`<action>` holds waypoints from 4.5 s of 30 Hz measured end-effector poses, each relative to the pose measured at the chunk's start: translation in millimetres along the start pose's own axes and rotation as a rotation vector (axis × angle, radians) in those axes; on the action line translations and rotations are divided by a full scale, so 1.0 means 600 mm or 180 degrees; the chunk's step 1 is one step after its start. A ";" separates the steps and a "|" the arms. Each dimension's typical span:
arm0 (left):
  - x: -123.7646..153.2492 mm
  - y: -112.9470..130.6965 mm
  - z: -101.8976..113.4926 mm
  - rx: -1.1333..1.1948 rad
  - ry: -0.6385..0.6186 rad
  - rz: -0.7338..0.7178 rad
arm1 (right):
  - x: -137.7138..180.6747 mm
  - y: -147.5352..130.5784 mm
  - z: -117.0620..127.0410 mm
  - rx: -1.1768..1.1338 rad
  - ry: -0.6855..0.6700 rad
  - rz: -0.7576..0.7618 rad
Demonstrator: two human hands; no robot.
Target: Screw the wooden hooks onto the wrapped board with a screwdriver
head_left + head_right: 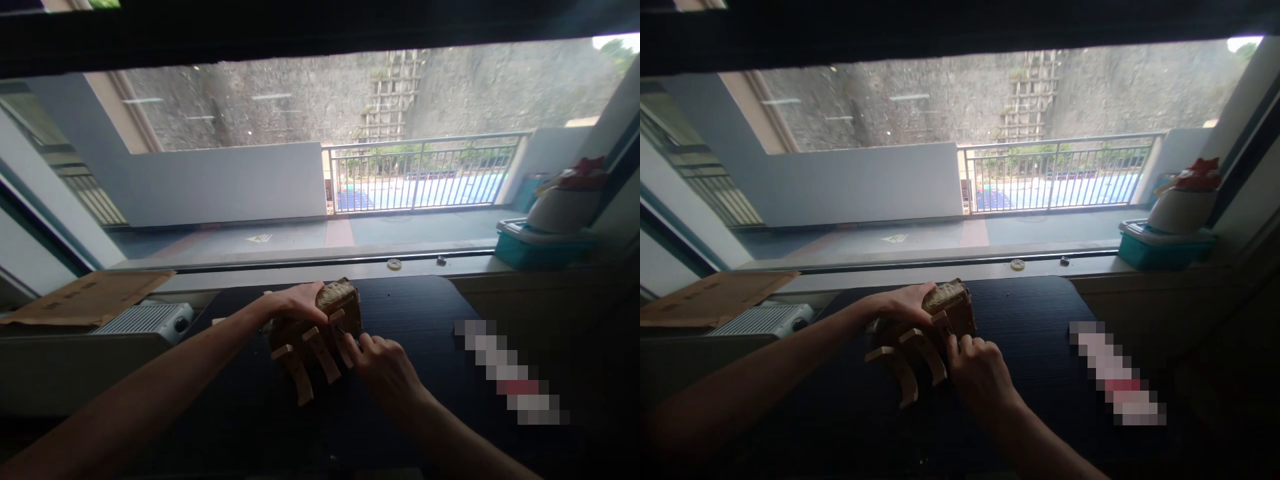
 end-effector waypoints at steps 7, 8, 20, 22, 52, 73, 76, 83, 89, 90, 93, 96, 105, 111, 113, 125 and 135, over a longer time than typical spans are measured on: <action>0.007 0.005 -0.013 -0.0122 0.0209 0.0086 | 0.017 0.010 -0.040 -0.1305 0.0345 -0.0751; 0.007 0.005 -0.014 -0.0138 0.0214 0.0098 | 0.018 0.013 -0.047 -0.1795 0.0460 -0.0915; 0.013 0.015 -0.006 -0.0441 0.0077 0.0291 | 0.026 0.021 -0.020 -0.1366 0.0204 -0.0940; 0.013 0.015 -0.006 -0.0468 0.0068 0.0310 | 0.027 0.013 -0.011 -0.0893 0.0208 -0.0617; 0.018 0.011 -0.011 -0.0616 0.0051 0.0499 | 0.028 0.017 0.024 -0.0591 0.0553 -0.0050; 0.017 0.007 -0.009 -0.0617 0.0136 0.0555 | 0.040 0.040 -0.021 -0.2036 0.0289 -0.0867; 0.017 0.010 -0.010 -0.0603 0.0153 0.0522 | 0.035 0.026 0.002 -0.0656 0.0304 -0.0102; 0.018 0.011 -0.011 -0.0468 0.0142 0.0429 | 0.032 0.027 -0.019 -0.0681 0.0517 0.0107; 0.018 0.010 -0.011 -0.0491 0.0149 0.0470 | 0.041 0.047 -0.063 -0.3175 0.0510 -0.1359; 0.019 0.010 -0.011 -0.0508 0.0162 0.0480 | 0.042 0.048 -0.063 -0.3290 0.0429 -0.1452; 0.020 0.013 -0.011 -0.0529 0.0155 0.0469 | 0.041 0.050 -0.044 -0.2944 0.0176 -0.1335; 0.021 0.014 -0.011 -0.0529 0.0149 0.0458 | 0.036 0.041 -0.012 -0.1668 0.0103 -0.0721; 0.023 0.014 -0.010 -0.0482 0.0141 0.0434 | 0.024 0.015 -0.006 -0.0624 0.0363 0.0264; 0.022 0.014 -0.010 -0.0395 0.0103 0.0382 | 0.033 0.047 -0.063 -0.3798 0.0894 -0.1236; 0.022 0.012 -0.010 -0.0407 0.0131 0.0413 | 0.034 0.048 -0.069 -0.4158 0.0826 -0.1426; 0.023 0.012 -0.013 -0.0457 0.0115 0.0402 | 0.016 0.019 -0.005 -0.0417 0.0044 -0.0013; 0.026 0.015 -0.012 -0.0553 0.0115 0.0495 | 0.011 0.052 -0.075 -0.4474 0.0115 -0.1084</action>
Point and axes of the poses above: each hand's wrist, its own x-axis away from the middle knuckle, its own z-axis out of the back of the hand, y = z × x, the point moved 6 cm from there along -x, towards the middle knuckle, and after that the axes turned 8 degrees about -y, right-handed, at the moved point
